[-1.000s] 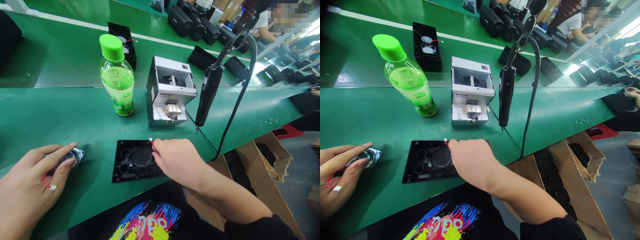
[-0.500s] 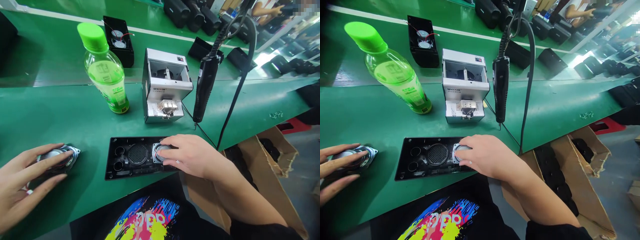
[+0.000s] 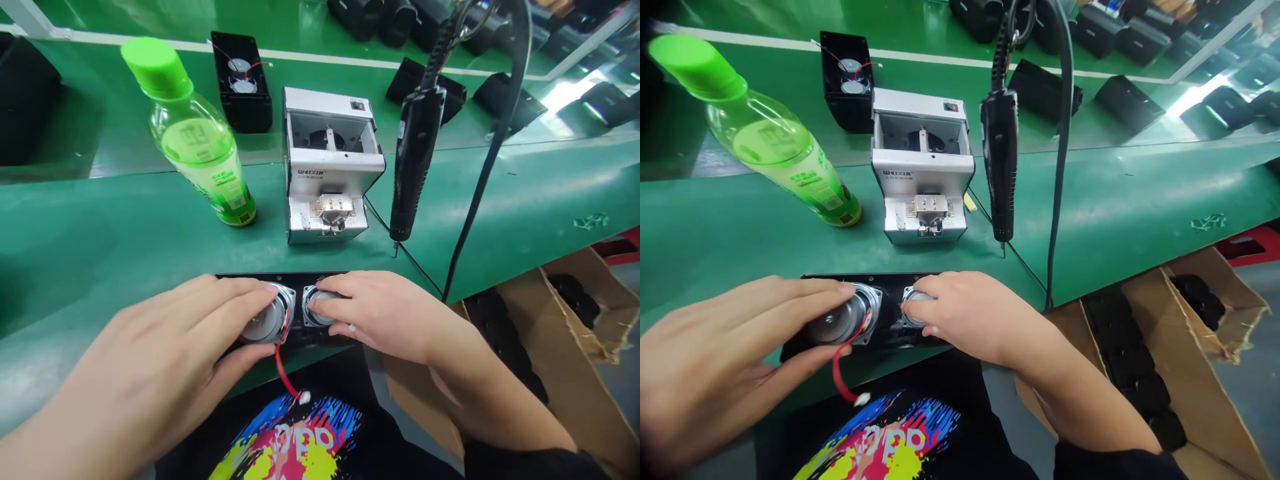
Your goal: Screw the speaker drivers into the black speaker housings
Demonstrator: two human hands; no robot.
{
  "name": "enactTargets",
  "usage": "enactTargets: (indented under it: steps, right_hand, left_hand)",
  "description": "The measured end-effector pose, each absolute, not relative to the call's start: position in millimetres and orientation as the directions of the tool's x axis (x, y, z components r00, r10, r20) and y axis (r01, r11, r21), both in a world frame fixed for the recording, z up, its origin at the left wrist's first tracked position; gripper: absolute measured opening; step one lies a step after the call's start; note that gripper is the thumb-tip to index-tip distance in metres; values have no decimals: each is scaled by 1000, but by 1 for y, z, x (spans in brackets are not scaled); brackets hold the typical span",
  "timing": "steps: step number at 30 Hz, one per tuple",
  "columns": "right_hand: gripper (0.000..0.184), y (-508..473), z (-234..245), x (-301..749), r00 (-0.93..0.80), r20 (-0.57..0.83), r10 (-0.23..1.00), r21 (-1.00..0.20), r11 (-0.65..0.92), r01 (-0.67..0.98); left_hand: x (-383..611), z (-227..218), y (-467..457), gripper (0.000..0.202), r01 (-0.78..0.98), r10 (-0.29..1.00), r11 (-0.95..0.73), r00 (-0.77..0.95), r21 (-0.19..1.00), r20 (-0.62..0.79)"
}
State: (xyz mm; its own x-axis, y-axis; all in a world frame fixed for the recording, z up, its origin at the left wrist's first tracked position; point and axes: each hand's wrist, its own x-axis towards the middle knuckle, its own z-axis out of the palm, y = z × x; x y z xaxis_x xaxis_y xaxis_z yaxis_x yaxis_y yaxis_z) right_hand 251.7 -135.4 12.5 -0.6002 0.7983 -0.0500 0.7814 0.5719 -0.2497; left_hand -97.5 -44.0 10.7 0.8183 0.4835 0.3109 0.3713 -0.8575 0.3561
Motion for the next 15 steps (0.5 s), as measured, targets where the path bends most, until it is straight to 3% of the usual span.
enactTargets:
  steps: [4, 15]
  right_hand:
    - [31, -136, 12, 253, -604, -66, 794, -272, 568, 777]
    - [23, -136, 12, 260, -624, -1, 781, -317, 592, 741]
  left_hand:
    - [-74, -9, -36, 35, 328, 369, -928, 875, 176, 313]
    - [-75, -18, -34, 59, 440, 466, -882, 864, 168, 191]
